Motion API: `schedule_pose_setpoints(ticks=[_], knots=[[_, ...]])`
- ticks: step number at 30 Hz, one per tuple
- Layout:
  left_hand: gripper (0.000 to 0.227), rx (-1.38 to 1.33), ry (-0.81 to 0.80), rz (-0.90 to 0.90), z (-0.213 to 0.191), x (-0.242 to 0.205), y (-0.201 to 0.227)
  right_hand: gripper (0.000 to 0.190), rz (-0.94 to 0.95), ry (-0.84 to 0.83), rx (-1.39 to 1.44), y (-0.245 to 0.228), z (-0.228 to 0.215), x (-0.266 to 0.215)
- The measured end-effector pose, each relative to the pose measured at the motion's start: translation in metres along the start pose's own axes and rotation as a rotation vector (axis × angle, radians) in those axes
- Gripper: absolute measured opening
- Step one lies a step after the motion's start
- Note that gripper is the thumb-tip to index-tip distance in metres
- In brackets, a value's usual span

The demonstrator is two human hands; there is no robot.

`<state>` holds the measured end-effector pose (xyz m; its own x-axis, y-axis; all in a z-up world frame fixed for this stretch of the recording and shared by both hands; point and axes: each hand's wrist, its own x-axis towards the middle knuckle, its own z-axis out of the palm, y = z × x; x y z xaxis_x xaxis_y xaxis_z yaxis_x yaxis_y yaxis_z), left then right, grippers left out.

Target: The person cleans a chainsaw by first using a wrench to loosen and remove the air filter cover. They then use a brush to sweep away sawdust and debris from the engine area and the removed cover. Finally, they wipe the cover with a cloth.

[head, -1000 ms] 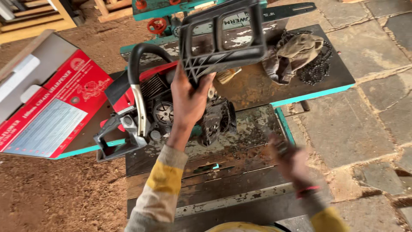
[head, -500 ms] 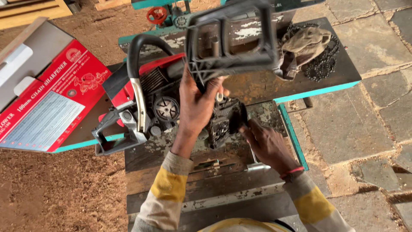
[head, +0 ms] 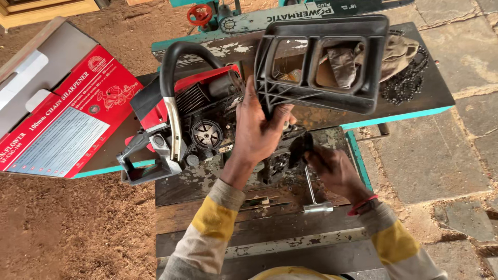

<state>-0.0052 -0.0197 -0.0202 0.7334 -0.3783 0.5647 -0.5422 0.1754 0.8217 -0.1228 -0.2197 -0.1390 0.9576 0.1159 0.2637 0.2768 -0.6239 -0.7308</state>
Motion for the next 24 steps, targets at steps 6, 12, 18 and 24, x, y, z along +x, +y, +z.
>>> schedule_pose_setpoints(ticks=[6, 12, 18, 24], knots=[[0.029, -0.089, -0.077, -0.118, 0.005, 0.011, -0.001, 0.021, -0.221, -0.093, -0.215, 0.005, -0.02, -0.005], [0.03, -0.228, -0.163, -0.093, 0.008, 0.013, -0.005, 0.022, -0.259, -0.226, 0.032, 0.007, -0.043, -0.006], [0.028, -0.185, -0.046, -0.028, 0.013, 0.02, -0.014, 0.015, -0.053, -0.047, -0.026, 0.027, -0.028, -0.023], [0.044, 0.14, -0.001, -0.058, -0.004, 0.021, -0.008, 0.073, -0.112, -0.416, -0.364, -0.008, 0.001, -0.083]])
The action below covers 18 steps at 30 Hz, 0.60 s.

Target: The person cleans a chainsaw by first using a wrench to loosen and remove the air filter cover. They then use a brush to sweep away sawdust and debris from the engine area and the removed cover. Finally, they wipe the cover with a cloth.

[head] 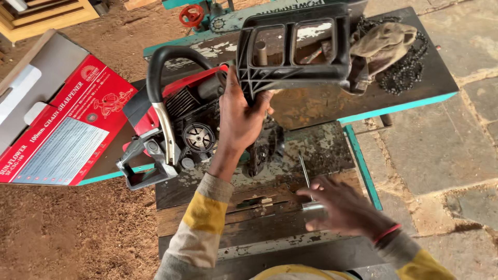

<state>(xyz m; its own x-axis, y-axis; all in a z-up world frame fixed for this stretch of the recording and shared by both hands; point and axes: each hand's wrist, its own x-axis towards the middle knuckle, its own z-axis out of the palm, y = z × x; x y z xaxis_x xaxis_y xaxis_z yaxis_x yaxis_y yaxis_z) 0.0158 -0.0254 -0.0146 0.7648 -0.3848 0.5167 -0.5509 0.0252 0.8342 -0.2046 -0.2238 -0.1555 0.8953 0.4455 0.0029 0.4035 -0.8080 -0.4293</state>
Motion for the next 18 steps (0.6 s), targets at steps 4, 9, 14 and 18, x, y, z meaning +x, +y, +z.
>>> schedule_pose_setpoints(ticks=[4, 9, 14, 18], knots=[[0.032, 0.01, -0.003, -0.089, 0.011, -0.002, -0.013, 0.043, 0.156, -0.112, -0.077, -0.014, 0.017, 0.004], [0.024, -0.042, -0.031, -0.104, 0.024, -0.009, -0.029, 0.028, 0.393, -0.142, 0.033, -0.003, 0.013, -0.006], [0.03, -0.1, -0.049, -0.171, 0.03, -0.007, -0.042, 0.023, 0.77, 0.487, 0.669, 0.009, -0.01, -0.033], [0.034, -0.106, -0.119, -0.118, 0.037, 0.0, -0.042, 0.031, 0.376, 0.655, 0.789, 0.005, -0.039, -0.026]])
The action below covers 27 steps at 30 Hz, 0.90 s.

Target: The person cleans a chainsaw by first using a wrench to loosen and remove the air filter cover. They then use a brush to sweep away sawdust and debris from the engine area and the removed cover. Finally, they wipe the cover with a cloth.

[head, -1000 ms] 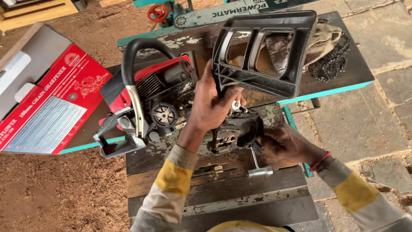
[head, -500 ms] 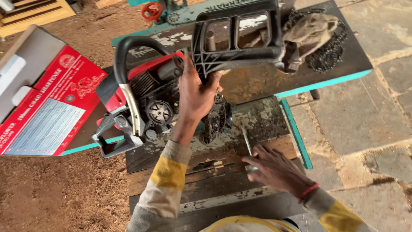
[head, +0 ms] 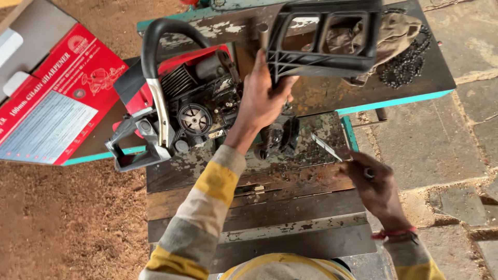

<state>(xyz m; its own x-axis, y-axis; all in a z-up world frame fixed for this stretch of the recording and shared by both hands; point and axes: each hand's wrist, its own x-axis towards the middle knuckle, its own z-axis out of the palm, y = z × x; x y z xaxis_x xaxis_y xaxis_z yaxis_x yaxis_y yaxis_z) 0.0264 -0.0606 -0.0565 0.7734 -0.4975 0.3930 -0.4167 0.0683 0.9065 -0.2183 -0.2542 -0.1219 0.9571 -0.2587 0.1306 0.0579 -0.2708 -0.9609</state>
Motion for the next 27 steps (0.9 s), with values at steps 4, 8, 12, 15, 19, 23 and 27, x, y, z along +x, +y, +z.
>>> schedule_pose_setpoints(ticks=[4, 8, 12, 15, 19, 23, 27], knots=[[0.044, 0.031, 0.006, -0.028, -0.003, 0.005, 0.0, 0.025, -0.089, -0.002, -0.385, -0.012, 0.017, 0.034], [0.036, 0.013, 0.01, -0.007, -0.01, 0.002, -0.006, 0.015, -0.231, 0.017, -0.39, -0.006, 0.029, 0.054], [0.031, 0.018, 0.008, 0.019, -0.019, -0.003, -0.014, 0.01, -0.094, 0.042, -0.296, 0.022, 0.04, 0.045], [0.034, 0.027, 0.025, 0.027, -0.021, -0.002, -0.013, 0.011, -0.17, -0.072, -0.322, 0.03, 0.043, 0.021], [0.042, 0.033, -0.002, 0.047, -0.015, 0.003, -0.013, 0.01, -0.254, -0.019, -0.252, 0.018, 0.046, 0.017], [0.044, 0.004, -0.018, -0.052, -0.016, 0.004, -0.013, 0.01, -0.206, 0.062, -0.343, 0.027, 0.041, 0.026], [0.034, -0.032, -0.007, 0.005, -0.019, 0.005, -0.015, 0.008, -0.172, -0.092, -0.402, 0.044, 0.044, 0.005]])
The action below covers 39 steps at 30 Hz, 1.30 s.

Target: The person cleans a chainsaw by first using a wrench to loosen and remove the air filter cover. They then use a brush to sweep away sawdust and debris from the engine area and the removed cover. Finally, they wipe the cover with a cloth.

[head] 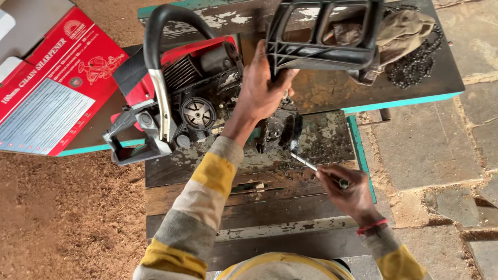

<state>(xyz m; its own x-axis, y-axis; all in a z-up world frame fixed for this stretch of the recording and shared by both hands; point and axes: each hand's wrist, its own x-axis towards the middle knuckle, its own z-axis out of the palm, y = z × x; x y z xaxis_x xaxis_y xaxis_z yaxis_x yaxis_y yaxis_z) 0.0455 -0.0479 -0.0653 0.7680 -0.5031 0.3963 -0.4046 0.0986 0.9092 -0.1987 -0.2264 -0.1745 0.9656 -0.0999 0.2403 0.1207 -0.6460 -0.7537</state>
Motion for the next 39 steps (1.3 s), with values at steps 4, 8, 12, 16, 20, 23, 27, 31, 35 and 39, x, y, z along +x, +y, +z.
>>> schedule_pose_setpoints(ticks=[4, 8, 12, 16, 20, 23, 27, 31, 35, 39], knots=[[0.03, 0.058, -0.02, -0.04, 0.001, 0.002, -0.005, 0.013, -0.124, 0.151, 0.22, 0.003, -0.022, 0.006], [0.038, 0.072, -0.03, 0.057, 0.002, 0.007, -0.002, 0.007, -0.075, 0.167, -0.063, -0.001, -0.037, 0.016], [0.038, 0.108, -0.039, 0.016, 0.0, 0.009, -0.015, 0.007, -0.11, 0.115, -0.127, 0.019, -0.03, 0.038], [0.065, 0.113, -0.048, 0.006, 0.0, 0.017, -0.016, 0.009, -0.206, 0.015, 0.029, 0.019, -0.026, 0.036], [0.087, 0.076, -0.009, -0.045, 0.004, 0.014, -0.013, 0.009, -0.297, 0.011, -0.029, 0.022, -0.032, 0.035], [0.083, 0.039, -0.035, -0.039, 0.001, 0.008, -0.017, 0.012, -0.153, -0.002, -0.072, 0.031, -0.039, 0.032], [0.076, 0.101, -0.014, -0.033, 0.003, 0.016, -0.014, 0.008, -0.315, -0.087, 0.0, 0.027, -0.028, 0.028], [0.073, 0.066, -0.037, -0.045, -0.002, 0.002, -0.008, 0.006, -0.191, 0.025, -0.017, 0.032, -0.027, 0.024], [0.054, 0.062, -0.024, -0.012, 0.001, 0.011, -0.006, 0.009, -0.243, -0.064, 0.02, 0.032, -0.02, 0.026], [0.066, 0.03, -0.045, -0.061, 0.002, 0.012, -0.011, 0.019, -0.013, 0.062, -0.078, 0.025, -0.033, 0.029]])
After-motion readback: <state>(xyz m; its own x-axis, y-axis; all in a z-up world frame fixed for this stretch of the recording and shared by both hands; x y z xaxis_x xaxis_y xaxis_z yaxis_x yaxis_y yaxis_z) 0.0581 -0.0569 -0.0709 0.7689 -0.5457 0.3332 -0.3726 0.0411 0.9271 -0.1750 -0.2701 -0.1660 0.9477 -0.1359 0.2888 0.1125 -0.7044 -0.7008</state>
